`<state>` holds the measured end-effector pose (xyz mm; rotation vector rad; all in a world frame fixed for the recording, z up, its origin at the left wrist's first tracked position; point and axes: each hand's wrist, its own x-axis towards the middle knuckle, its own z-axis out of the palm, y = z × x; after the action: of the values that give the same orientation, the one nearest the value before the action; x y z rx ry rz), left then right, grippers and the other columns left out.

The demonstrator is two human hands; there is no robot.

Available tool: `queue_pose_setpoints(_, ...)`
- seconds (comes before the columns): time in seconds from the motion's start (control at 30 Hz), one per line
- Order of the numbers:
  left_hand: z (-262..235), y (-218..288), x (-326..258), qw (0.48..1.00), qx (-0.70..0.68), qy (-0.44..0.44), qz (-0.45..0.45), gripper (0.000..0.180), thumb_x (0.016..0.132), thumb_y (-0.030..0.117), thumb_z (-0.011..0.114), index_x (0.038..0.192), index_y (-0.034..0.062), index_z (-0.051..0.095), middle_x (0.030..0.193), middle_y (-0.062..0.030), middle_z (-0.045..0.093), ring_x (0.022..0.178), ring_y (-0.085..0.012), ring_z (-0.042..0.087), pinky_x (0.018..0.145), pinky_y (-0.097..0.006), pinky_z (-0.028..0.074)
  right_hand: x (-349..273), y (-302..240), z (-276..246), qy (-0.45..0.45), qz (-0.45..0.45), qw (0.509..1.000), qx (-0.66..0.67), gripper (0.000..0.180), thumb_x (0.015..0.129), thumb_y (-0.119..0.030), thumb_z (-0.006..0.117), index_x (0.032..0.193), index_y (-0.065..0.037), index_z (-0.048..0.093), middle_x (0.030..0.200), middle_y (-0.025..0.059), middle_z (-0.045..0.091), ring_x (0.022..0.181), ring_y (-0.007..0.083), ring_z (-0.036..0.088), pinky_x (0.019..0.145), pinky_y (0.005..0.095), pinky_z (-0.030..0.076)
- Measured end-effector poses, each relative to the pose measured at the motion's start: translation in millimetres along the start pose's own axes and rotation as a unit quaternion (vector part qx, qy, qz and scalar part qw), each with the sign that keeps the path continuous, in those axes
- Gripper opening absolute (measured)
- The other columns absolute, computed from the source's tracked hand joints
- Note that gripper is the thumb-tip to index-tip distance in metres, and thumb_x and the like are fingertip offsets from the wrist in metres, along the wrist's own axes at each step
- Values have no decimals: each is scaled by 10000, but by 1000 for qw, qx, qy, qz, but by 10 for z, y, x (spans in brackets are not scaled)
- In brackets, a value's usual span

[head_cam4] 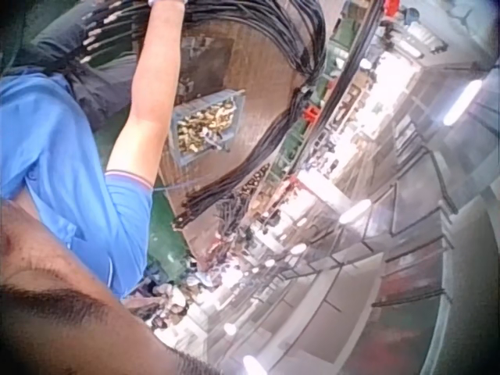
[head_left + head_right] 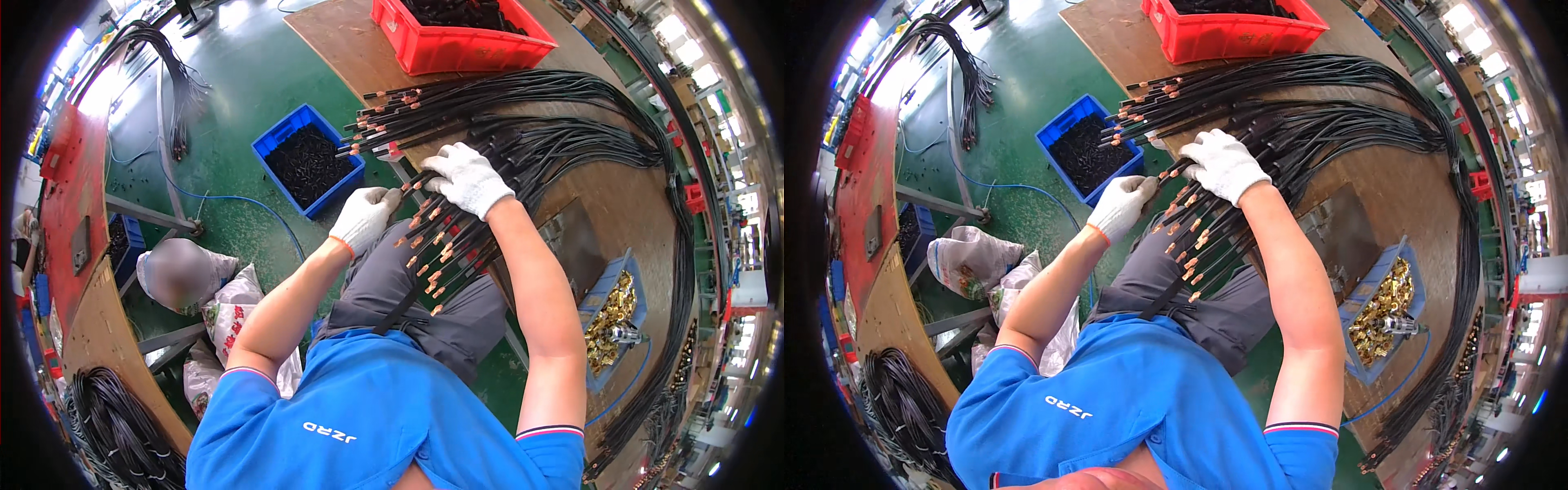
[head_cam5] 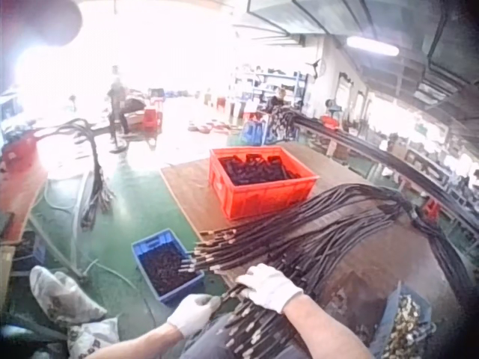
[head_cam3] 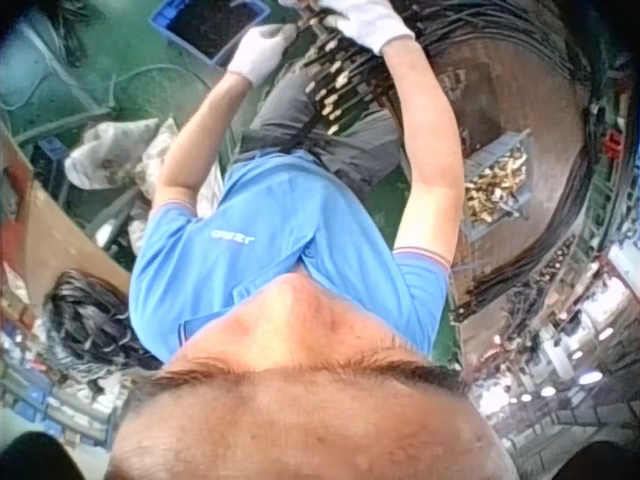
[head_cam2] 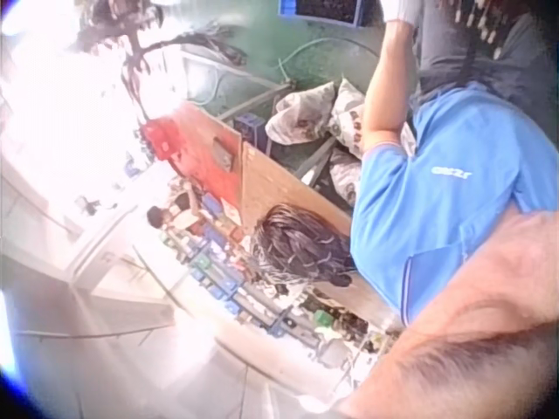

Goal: The person pours small metallic components from a plastic bag into a blue tray. They then pick up black cables from a pile and repeatedly slide black plastic sleeves onto the exposed copper ends of the wires. The person works with a bundle of cables, handling them one by one to attach the sleeves.

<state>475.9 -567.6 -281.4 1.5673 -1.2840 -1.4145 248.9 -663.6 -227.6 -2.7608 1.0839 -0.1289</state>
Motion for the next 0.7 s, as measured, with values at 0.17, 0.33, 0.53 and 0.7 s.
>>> queue_pose_setpoints(0.17,87,81,-144,998,-53,21,-6,445,1062,392,582,775,57,637,667,32,544,596,-71,457,542,-286,340,-39,18,56,26,-11,1000,-5,308,907,-334,722,1166,-169,703,1102,116,653,1096,345,610,967,468,516)
queue_pose_setpoints(0.33,-171,-83,-368,993,-33,74,-85,394,1028,385,611,808,64,669,629,28,536,513,-75,457,488,-276,336,-50,1,69,53,-25,998,-13,318,862,-254,727,1156,-134,717,1054,112,650,1051,349,611,934,466,524)
queue_pose_setpoints(0.53,-1087,-510,310,921,219,306,103,425,982,407,671,1113,8,731,961,-147,750,926,-244,720,825,-370,553,-59,22,79,83,-29,996,3,314,862,-262,717,1149,-140,737,1052,111,652,1046,344,607,941,463,517)
queue_pose_setpoints(0.7,-666,-240,238,965,61,220,125,402,968,378,723,1149,19,746,989,-112,764,867,-186,705,788,-334,547,-69,12,94,69,-29,997,5,325,870,-299,728,1153,-140,747,1048,108,659,1046,338,605,941,453,521)
